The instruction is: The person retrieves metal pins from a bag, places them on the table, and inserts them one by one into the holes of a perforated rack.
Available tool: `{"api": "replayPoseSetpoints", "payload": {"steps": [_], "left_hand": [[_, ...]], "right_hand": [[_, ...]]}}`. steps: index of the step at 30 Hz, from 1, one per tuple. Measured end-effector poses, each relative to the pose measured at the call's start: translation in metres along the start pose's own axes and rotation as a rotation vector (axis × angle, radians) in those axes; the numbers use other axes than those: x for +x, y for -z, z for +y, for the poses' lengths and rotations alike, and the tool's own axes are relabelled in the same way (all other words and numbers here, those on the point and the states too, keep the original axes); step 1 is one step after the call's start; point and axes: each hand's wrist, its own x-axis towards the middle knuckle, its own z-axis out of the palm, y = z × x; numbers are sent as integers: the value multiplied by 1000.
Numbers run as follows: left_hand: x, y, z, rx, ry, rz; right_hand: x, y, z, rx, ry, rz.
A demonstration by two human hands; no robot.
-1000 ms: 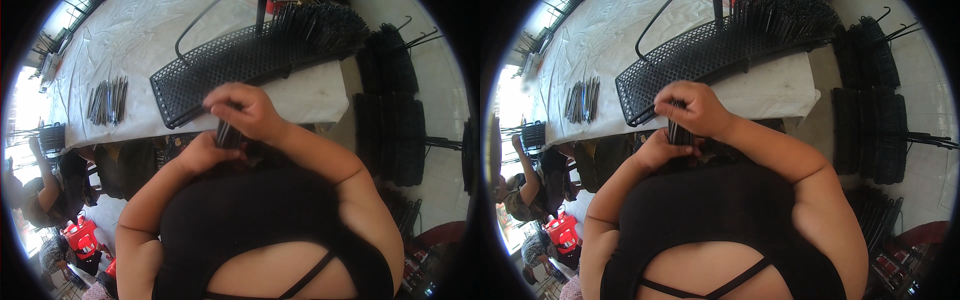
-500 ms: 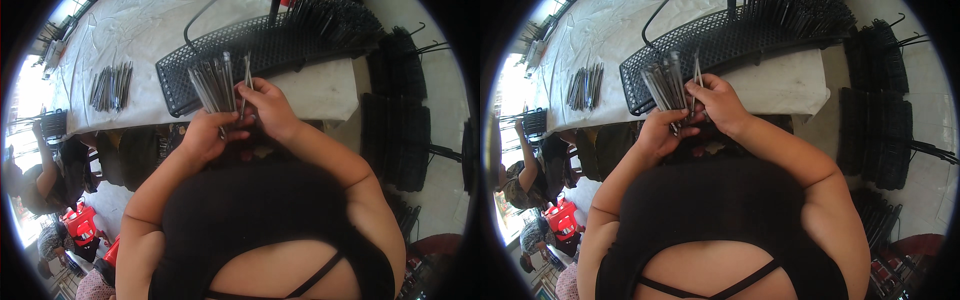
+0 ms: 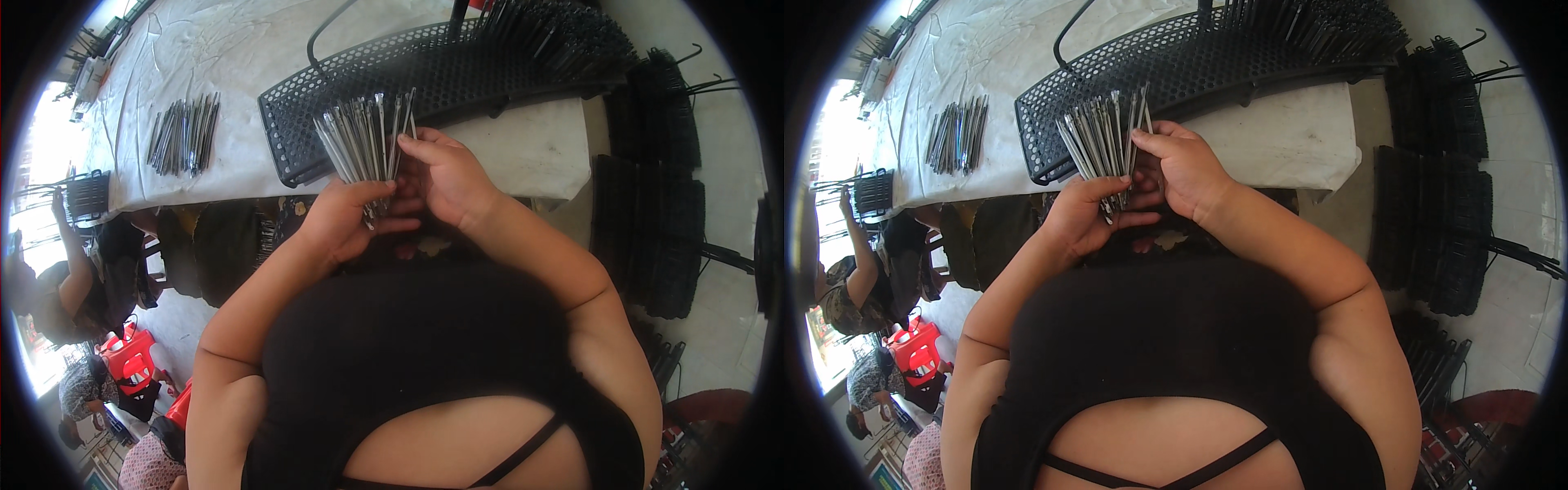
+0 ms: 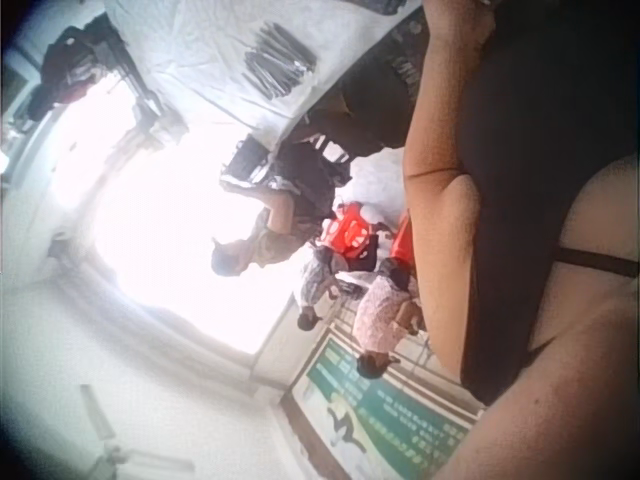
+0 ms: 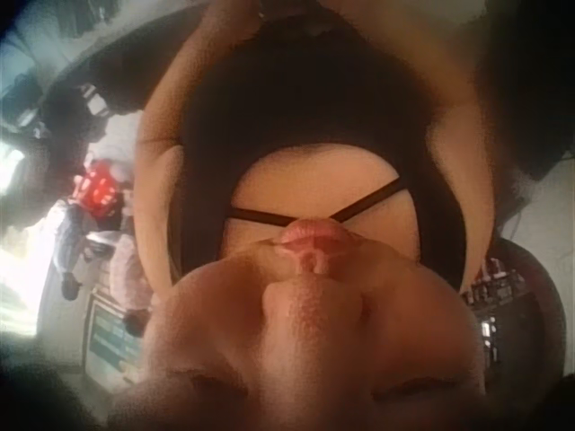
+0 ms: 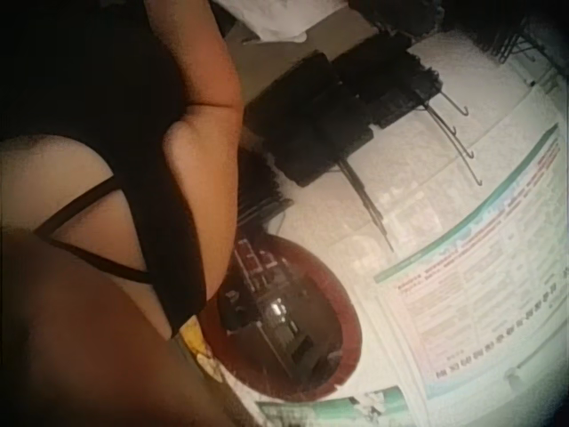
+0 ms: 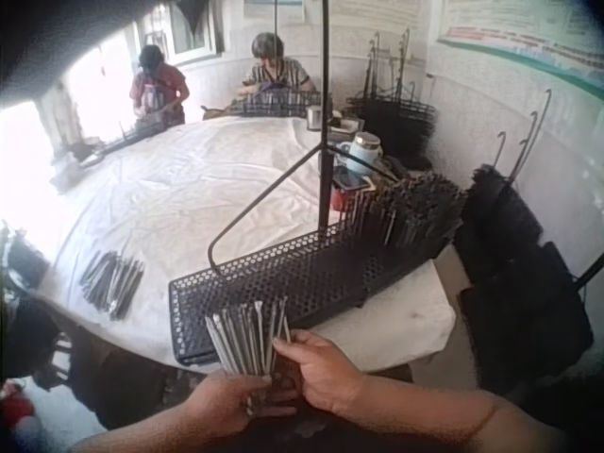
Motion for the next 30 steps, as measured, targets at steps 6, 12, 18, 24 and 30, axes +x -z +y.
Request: {"api": "replayPoseSetpoints", "payload": {"steps": [6,12,18,24,30], "left_hand": [[2,0,-1,109,-12,16],[-1,-2,-1,164,-31,52],[-1,4,-1,129,-17,60],[1,21,1,-137,71,-103],[1,21,0,-127,70,-133]], "right_hand": [[-2,3,-2,-161,159,103],[-8,2,-11,-379,157,70],[-13,-14,-30,-357,463,62],[-3,2,-58,-1499,1359,-140],[-5,4,-57,-1698,1504,-251]]}}
